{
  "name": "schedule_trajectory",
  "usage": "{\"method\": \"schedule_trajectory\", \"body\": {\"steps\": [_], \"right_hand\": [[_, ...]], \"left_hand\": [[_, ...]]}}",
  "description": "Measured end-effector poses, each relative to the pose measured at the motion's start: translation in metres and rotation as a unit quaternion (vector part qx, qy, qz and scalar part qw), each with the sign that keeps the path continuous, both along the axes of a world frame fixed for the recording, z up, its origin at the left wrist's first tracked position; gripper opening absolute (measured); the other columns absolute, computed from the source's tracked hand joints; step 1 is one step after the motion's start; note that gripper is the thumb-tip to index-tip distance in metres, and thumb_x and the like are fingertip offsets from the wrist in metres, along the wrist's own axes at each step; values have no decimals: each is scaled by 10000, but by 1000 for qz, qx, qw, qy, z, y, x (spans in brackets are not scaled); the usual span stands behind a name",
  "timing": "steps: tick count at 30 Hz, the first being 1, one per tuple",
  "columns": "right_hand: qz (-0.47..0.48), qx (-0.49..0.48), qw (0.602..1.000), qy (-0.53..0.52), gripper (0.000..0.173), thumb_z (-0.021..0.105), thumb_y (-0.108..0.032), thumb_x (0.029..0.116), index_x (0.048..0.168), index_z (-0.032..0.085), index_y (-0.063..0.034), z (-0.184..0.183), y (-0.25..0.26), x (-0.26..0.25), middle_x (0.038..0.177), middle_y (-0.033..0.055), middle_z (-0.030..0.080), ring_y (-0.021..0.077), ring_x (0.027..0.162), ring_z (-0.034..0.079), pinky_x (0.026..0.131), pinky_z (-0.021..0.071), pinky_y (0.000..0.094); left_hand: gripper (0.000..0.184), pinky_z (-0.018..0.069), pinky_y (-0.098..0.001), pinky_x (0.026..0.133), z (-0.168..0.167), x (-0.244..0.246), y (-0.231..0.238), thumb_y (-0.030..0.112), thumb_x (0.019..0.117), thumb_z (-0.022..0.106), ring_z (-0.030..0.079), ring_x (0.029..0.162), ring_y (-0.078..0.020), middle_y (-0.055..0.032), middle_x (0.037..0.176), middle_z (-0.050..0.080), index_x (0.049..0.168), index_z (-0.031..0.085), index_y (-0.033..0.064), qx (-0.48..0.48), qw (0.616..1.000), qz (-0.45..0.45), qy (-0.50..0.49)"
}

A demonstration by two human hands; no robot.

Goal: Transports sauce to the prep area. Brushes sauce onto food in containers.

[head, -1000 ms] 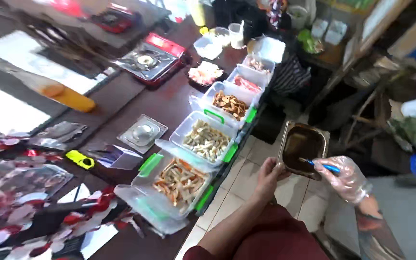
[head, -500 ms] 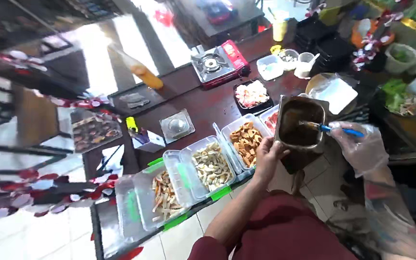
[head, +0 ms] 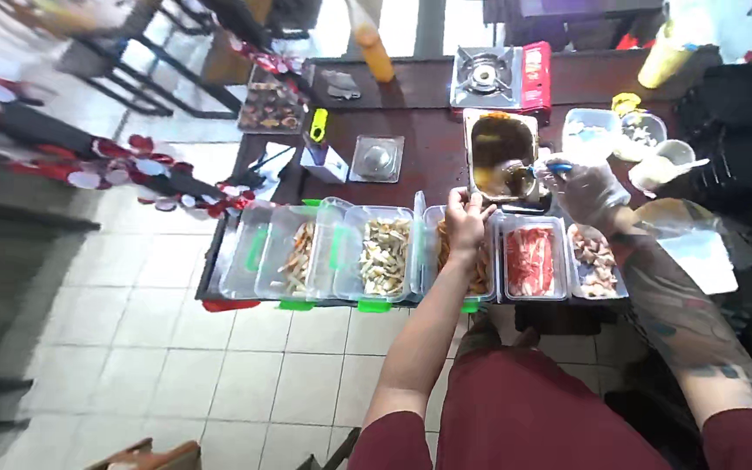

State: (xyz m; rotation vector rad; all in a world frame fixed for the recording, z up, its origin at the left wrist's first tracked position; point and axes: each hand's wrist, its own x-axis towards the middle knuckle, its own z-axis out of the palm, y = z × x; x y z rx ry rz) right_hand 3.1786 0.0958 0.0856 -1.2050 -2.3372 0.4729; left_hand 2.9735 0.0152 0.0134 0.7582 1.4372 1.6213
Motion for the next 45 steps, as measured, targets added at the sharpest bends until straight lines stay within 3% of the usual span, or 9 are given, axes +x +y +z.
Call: {"method": "schedule_trajectory", "body": {"steps": [2,7,14,17,22,26,29,37,45], "right_hand": [[10,-14,999,-28,357,512,-420,1055,1188,735,-175,-13,25,-18,1150,75,735,243,1127,682,1022,519,486],[16,-48,993,103,310,588,-374,1028,1134,754,-135,-53,67,-51,1001,58,760,149,953,717,923,566,412],[-173,-249,930,210,385,603,-505,994,1147,756,-186,-85,99,-80,983,45,753,166,885,716,841,590,451],[-232,-267,898,261,389,629,-501,980,1146,765,-176,-100,116,-76,993,35,767,159,915,728,874,596,438],[-287,-210,857,372,345,702,-391,950,1056,709,-62,-107,128,-53,810,44,733,163,728,714,728,619,383],[-289,-168,899,284,428,692,-447,951,1166,692,-76,-122,132,-34,949,53,755,159,861,739,842,623,406],[-240,-157,939,191,378,654,-470,970,1148,736,-147,-129,134,-23,1023,36,759,154,974,720,942,573,426],[-186,-115,965,147,373,606,-484,989,1104,766,-167,-118,164,-32,1010,45,760,173,989,714,940,564,458],[-174,-170,968,66,491,549,-584,984,1150,747,-166,-108,185,-44,1077,114,734,272,1077,678,989,509,538]], "left_hand": [[186,666,-445,794,-7,-10,17,76,1052,534,736,887,-256,-170,1091,642,1205,547,-28,-3,999,28,21],[212,659,-440,793,-25,-35,60,125,1062,512,734,868,-230,-159,1065,663,1208,583,-10,-18,992,62,104],[210,644,-421,823,-42,-49,109,122,1059,518,725,889,-215,-154,1038,673,1209,598,-2,-40,986,57,153],[224,654,-431,818,-48,-50,124,159,1070,516,737,890,-224,-160,1050,680,1197,600,-5,-39,987,68,138],[228,651,-438,815,-56,-48,137,161,1070,510,739,877,-232,-162,1034,686,1190,601,-10,-51,988,83,121],[225,649,-431,813,-57,-46,144,162,1069,512,733,877,-224,-155,1019,681,1194,595,-5,-67,987,105,102],[217,654,-432,811,-54,-43,148,153,1073,511,736,877,-227,-159,1025,674,1197,586,-10,-67,988,116,80],[204,658,-440,793,-41,-38,162,143,1057,532,736,855,-235,-156,1001,675,1184,571,-12,-53,990,119,56],[165,654,-419,774,-44,-33,172,128,1057,535,730,832,-215,-132,953,680,1154,573,1,-52,987,134,73]]}}
